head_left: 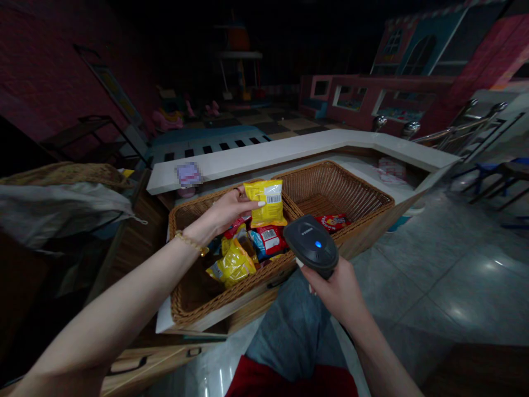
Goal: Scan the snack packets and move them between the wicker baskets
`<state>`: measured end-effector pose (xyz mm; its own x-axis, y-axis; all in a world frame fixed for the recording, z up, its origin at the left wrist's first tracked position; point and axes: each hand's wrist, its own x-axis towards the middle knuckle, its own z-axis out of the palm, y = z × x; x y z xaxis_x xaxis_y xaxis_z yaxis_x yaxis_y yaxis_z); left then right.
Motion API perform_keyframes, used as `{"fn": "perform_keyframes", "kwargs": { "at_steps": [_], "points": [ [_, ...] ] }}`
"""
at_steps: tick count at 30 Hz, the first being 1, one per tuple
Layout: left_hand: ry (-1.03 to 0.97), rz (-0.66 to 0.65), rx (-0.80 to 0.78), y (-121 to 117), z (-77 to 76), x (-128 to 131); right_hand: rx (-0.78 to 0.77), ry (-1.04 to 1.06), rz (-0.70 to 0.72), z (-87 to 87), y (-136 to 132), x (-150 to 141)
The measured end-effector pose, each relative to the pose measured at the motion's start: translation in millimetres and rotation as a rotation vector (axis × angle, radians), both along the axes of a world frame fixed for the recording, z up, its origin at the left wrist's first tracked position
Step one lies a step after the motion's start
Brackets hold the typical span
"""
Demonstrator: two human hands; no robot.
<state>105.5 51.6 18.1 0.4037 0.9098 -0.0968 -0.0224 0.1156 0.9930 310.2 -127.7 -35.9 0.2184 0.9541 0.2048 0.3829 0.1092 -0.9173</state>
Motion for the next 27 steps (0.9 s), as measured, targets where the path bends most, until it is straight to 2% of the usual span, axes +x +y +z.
{"fn": "perform_keyframes", "kwargs": {
  "at_steps": [4,9,27],
  "points": [
    [-0.063,0.057,-0.047,-5,-10.3,3,0.017,-0.007,-0.005,-1.4,4,-1],
    [-0.046,0.037,-0.047,-1,-17.8,-1,0.035,-0.014,-0.01,0.4,10,-3],
    [0.013,0.058,0.067,-1,-19.3,-2,0.036,-0.059,-0.01,1.0,10,-6]
  ]
}}
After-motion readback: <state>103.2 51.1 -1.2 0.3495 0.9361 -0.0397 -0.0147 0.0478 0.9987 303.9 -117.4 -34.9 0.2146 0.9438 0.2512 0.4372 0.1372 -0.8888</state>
